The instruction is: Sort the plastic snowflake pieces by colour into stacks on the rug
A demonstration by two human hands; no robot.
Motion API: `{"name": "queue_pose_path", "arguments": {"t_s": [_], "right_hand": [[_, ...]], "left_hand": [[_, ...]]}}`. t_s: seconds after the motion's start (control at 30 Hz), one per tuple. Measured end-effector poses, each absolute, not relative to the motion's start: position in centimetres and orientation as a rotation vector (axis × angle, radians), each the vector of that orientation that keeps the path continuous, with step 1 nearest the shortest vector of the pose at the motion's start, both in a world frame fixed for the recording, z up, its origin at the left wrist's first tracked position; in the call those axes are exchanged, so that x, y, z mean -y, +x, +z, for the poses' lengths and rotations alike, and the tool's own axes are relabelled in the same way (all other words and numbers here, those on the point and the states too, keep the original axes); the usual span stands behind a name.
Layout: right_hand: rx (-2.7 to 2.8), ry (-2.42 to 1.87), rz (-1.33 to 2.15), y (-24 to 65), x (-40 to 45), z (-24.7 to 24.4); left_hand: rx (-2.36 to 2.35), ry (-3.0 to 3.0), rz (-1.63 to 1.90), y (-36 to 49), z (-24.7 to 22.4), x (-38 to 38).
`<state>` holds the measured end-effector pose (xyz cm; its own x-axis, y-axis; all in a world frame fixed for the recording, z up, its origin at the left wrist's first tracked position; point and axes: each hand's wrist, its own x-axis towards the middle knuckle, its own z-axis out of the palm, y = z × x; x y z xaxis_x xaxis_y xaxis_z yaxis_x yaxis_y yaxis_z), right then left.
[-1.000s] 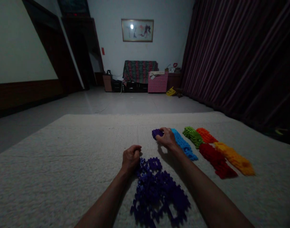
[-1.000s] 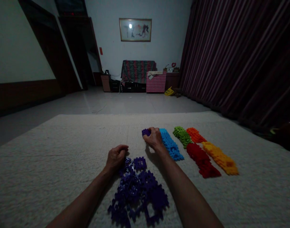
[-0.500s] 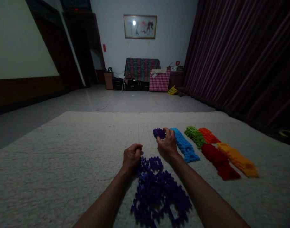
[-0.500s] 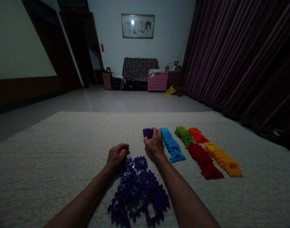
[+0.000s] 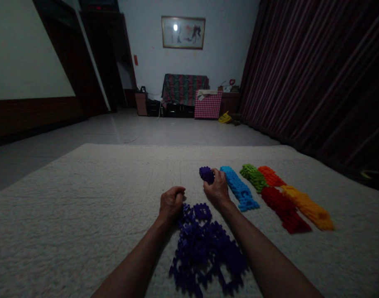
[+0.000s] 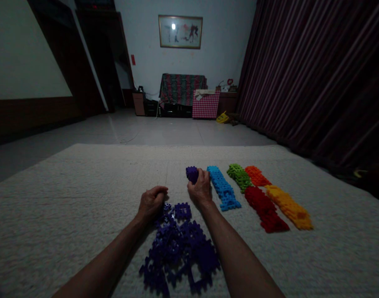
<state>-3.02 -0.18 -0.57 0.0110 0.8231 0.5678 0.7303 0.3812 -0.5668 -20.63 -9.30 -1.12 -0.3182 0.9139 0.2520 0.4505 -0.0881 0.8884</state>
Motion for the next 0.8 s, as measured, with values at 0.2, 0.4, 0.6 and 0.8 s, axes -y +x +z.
{"name": "queue_pose_path", "arguments": {"t_s": [0.2, 0.4, 0.6, 0.8], "right_hand": [[1.758, -1.405, 0.139, -3.0, 0.5, -0.4], [1.722, -1.380, 0.135, -3.2, 1.1, 0.3], [1.894, -1.297, 0.391, -2.2, 2.6, 1.2], [2.377, -1.037, 0.877, 0.3, 6.0, 3.1]], "left_hand": [[-1.740, 1.461, 1.396, -20.5, -0.6, 9.5], [-1.725, 1.437, 1.392, -20.4, -0.2, 9.7], [-1.701, 1.443, 1.400, -20.4, -0.4, 9.5], [-1.721, 1.444, 1.379, -20.3, -0.3, 9.6]]}}
